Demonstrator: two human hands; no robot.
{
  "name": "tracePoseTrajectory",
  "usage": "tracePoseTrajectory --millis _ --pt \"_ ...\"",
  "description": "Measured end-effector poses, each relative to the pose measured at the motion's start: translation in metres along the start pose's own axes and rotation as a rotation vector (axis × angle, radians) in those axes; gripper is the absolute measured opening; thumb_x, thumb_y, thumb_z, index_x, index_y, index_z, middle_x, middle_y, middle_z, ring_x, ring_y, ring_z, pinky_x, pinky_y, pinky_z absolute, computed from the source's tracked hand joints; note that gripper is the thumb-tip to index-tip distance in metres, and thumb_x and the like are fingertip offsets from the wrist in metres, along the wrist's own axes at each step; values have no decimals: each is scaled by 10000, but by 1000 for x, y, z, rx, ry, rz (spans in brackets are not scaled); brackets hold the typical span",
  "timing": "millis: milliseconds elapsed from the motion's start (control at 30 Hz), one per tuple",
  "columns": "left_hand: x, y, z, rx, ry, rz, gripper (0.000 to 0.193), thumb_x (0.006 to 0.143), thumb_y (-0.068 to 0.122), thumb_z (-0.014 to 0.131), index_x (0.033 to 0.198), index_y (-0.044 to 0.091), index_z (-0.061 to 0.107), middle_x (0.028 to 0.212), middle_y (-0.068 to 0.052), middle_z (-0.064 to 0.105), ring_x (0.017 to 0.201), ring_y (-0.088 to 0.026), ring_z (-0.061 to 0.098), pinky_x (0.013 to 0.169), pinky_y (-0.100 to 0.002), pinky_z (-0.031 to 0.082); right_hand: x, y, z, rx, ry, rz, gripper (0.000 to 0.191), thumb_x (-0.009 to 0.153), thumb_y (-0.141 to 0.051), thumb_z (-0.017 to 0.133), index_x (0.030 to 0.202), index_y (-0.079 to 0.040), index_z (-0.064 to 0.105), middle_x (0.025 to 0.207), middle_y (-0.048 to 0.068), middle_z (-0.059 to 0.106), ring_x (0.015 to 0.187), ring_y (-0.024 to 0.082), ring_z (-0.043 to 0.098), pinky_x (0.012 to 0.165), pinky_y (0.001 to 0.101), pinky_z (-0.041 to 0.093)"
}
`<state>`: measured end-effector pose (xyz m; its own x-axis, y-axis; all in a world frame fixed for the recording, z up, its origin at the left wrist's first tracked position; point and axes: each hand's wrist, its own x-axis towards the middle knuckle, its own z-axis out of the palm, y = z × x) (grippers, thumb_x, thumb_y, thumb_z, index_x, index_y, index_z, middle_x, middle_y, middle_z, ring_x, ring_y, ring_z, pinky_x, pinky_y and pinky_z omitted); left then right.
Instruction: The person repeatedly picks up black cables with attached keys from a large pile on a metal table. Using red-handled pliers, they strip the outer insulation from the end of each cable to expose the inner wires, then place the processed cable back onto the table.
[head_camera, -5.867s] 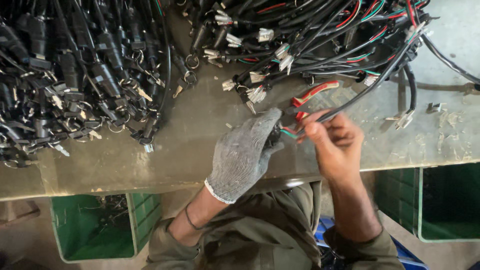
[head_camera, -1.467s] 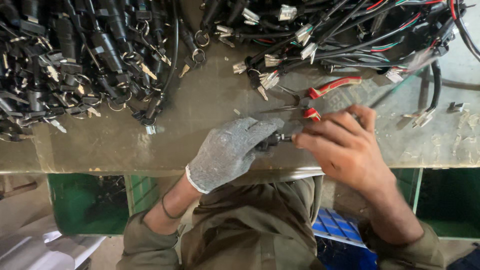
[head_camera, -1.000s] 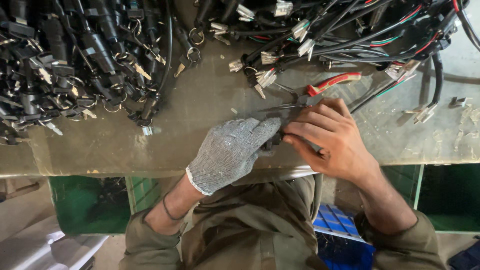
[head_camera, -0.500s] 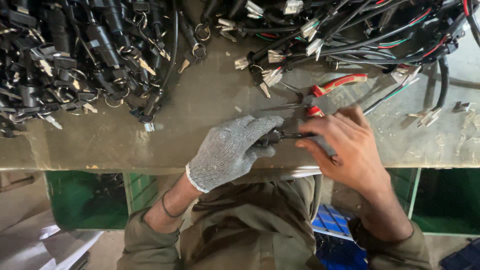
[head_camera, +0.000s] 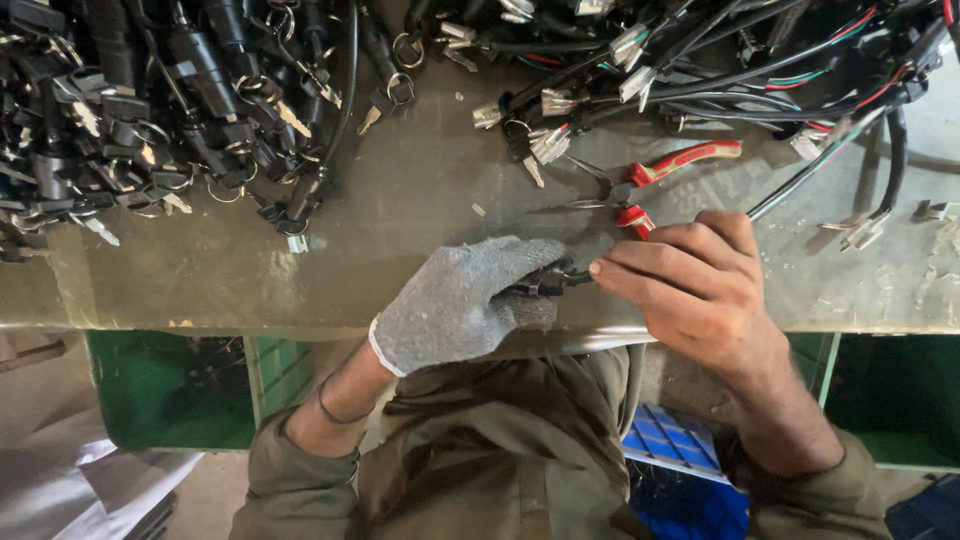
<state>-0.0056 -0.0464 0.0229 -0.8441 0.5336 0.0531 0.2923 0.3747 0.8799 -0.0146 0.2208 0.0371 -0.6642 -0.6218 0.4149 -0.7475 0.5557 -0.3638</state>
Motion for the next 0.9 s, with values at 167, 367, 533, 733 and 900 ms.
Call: tracePoseTrajectory --millis 167,367,533,733,900 --pt "0 -5 3 60 72 66 472 893 153 752 1341 93 617 1161 -135 722 981 -345 723 809 -402 587 2 2 3 -67 -26 -33 330 766 -53 795 1079 -156 771 1097 -13 727 975 179 638 883 386 412" --pt "-5 2 5 319 57 69 567 862 180 766 1389 78 586 1067 -146 669 860 -354 678 718 -459 536 -6 4 22 115 -29 139 305 758 29 759 1000 -155 731 1009 -38 707 895 194 601 846 374 389" --pt "-3 3 6 271 71 34 556 884 219 765 1388 77 577 1112 -147 681 911 -360 685 735 -453 539 -2 -1 29 133 -37 225 233 855 -32 814 1043 -134 722 959 -12 683 838 228 561 820 382 364" --pt "-4 -7 9 186 80 62 521 895 215 768 1351 43 582 1215 -177 689 1008 -383 690 830 -454 564 3 -8 19 92 -62 177 346 814 -151 831 1136 -117 709 1030 28 683 993 279 608 946 446 383" --pt "-8 -9 13 175 62 23 531 835 118 736 1341 37 598 1222 -189 691 1018 -391 698 828 -455 568 0 -8 20 22 -11 108 291 833 -87 822 1101 -149 726 1053 -34 712 972 168 635 959 419 355"
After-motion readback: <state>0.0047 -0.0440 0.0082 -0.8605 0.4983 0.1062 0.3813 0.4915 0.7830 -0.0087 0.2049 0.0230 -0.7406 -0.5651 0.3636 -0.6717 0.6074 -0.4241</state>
